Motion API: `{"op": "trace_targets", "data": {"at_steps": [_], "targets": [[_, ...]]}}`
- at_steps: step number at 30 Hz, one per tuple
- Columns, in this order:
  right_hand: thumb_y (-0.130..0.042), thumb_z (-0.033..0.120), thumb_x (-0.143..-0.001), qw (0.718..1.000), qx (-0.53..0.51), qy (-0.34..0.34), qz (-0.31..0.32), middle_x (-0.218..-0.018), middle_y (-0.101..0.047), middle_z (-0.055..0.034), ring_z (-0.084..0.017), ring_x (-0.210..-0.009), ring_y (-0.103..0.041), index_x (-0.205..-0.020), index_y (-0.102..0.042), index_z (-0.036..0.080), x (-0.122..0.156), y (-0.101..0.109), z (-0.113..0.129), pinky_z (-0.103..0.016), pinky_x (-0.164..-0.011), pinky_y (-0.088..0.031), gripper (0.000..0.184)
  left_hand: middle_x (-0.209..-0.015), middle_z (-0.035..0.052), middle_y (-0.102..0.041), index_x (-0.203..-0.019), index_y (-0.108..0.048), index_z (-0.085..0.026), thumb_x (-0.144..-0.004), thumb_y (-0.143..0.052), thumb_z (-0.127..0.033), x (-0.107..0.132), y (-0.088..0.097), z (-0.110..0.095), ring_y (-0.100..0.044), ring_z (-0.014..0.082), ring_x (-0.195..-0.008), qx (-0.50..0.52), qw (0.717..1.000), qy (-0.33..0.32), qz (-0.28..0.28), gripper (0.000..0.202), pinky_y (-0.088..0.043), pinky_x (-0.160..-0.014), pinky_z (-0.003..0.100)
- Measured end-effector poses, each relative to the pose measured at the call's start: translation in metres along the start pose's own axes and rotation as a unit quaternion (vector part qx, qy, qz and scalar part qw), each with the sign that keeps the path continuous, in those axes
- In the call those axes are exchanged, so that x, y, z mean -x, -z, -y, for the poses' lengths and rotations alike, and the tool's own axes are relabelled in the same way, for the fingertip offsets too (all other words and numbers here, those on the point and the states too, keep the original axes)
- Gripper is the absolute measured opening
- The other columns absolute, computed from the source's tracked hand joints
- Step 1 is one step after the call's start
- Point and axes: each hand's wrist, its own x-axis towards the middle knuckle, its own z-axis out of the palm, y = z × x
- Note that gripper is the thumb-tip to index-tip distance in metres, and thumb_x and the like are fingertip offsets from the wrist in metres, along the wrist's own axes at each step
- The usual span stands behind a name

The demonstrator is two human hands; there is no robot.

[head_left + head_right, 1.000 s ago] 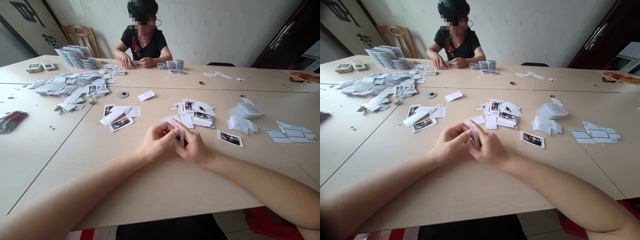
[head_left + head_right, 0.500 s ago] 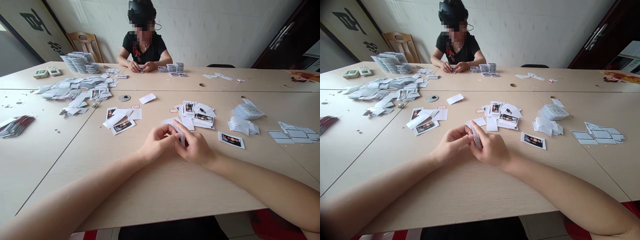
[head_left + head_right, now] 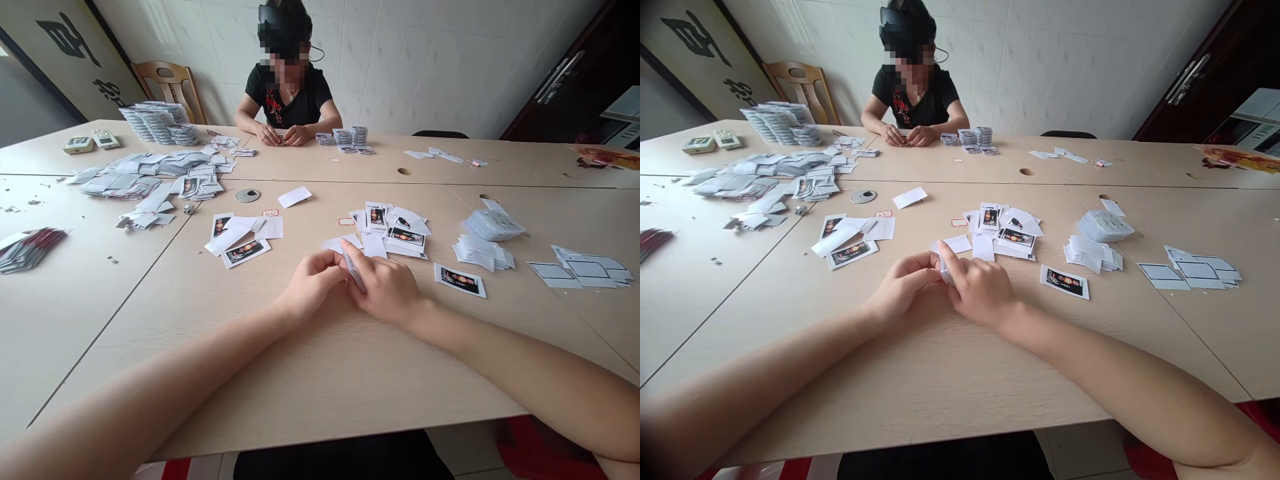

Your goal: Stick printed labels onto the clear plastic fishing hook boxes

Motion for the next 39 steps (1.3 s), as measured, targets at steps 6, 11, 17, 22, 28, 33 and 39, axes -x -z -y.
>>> {"op": "trace_targets", "data": {"at_steps": [6, 11, 17, 22, 28, 33, 39], "targets": [[-0.047, 0.025, -0.083, 0.992, -0.118, -0.027, 0.031, -0.078, -0.068, -0.0056, -0.02, -0.065, -0.061, -0.141, -0.03, 0.01, 0.002, -0.003, 0.0, -0.031, -0.058, -0.043, 0.062, -0.069, -0.0013, -0.054, -0.066, -0.052, -0.015, -0.074, -0.052, -0.018, 0.0, 0.0, 0.0, -0.052, 0.0113, -0.069, 0.031, 0.999, -0.016, -0.003, 0.009, -0.042, -0.07, 0.026], [-0.049, 0.019, -0.08, 0.962, -0.256, -0.088, 0.045, -0.071, -0.061, -0.001, -0.013, -0.052, -0.048, -0.137, -0.037, 0.014, 0.004, 0.001, -0.001, -0.026, -0.051, -0.04, 0.058, -0.065, -0.0018, -0.052, -0.063, -0.053, -0.015, -0.074, -0.053, -0.018, 0.0, 0.0, -0.003, -0.049, 0.0099, -0.065, 0.052, 0.998, -0.028, -0.015, 0.012, -0.041, -0.067, 0.024], [-0.052, 0.018, -0.081, 0.912, -0.385, -0.139, 0.003, -0.063, -0.05, 0.0026, -0.011, -0.052, -0.042, -0.106, -0.058, 0.019, 0.002, 0.008, 0.001, -0.024, -0.051, -0.038, 0.026, -0.072, 0.0017, -0.056, -0.066, -0.055, -0.015, -0.076, -0.051, -0.02, 0.0, -0.001, -0.003, -0.053, 0.0121, -0.07, 0.101, 0.994, -0.032, -0.017, 0.012, -0.043, -0.066, 0.026], [-0.054, 0.024, -0.084, 0.845, -0.503, -0.182, 0.025, -0.07, -0.051, 0.0003, -0.012, -0.058, -0.043, -0.093, -0.056, 0.018, -0.001, 0.01, 0.001, -0.024, -0.053, -0.038, 0.011, -0.075, 0.0005, -0.054, -0.073, -0.049, -0.016, -0.08, -0.051, -0.019, 0.003, -0.002, -0.002, -0.051, 0.0109, -0.07, -0.007, 0.996, -0.09, -0.013, 0.008, -0.044, -0.066, 0.026], [-0.055, 0.023, -0.082, 0.775, -0.597, -0.19, 0.079, -0.079, -0.051, -0.001, -0.014, -0.069, -0.048, -0.095, -0.052, 0.019, -0.004, 0.014, 0.005, -0.025, -0.061, -0.042, 0.015, -0.08, 0.0019, -0.056, -0.078, -0.05, -0.017, -0.082, -0.056, -0.025, 0.005, 0.0, 0.001, -0.052, 0.0103, -0.068, -0.19, 0.964, -0.186, -0.028, 0.011, -0.045, -0.057, 0.024], [-0.057, 0.017, -0.079, 0.804, -0.563, -0.177, 0.081, -0.08, -0.051, -0.0011, -0.014, -0.067, -0.047, -0.098, -0.051, 0.02, 0.001, 0.012, 0.006, -0.026, -0.059, -0.043, 0.021, -0.081, 0.0033, -0.058, -0.08, -0.051, -0.016, -0.083, -0.056, -0.025, 0.005, 0.002, 0.003, -0.055, 0.0108, -0.069, -0.218, 0.951, -0.218, -0.022, 0.01, -0.05, -0.06, 0.024], [-0.056, 0.012, -0.074, 0.872, -0.462, -0.153, 0.057, -0.065, -0.044, 0.0027, -0.011, -0.056, -0.041, -0.094, -0.055, 0.019, 0.005, 0.009, 0.007, -0.024, -0.05, -0.038, 0.021, -0.078, 0.0015, -0.057, -0.084, -0.049, -0.016, -0.082, -0.057, -0.023, 0.007, 0.005, 0.006, -0.055, 0.0085, -0.064, -0.261, 0.922, -0.282, -0.049, 0.01, -0.051, -0.057, 0.023]]}}
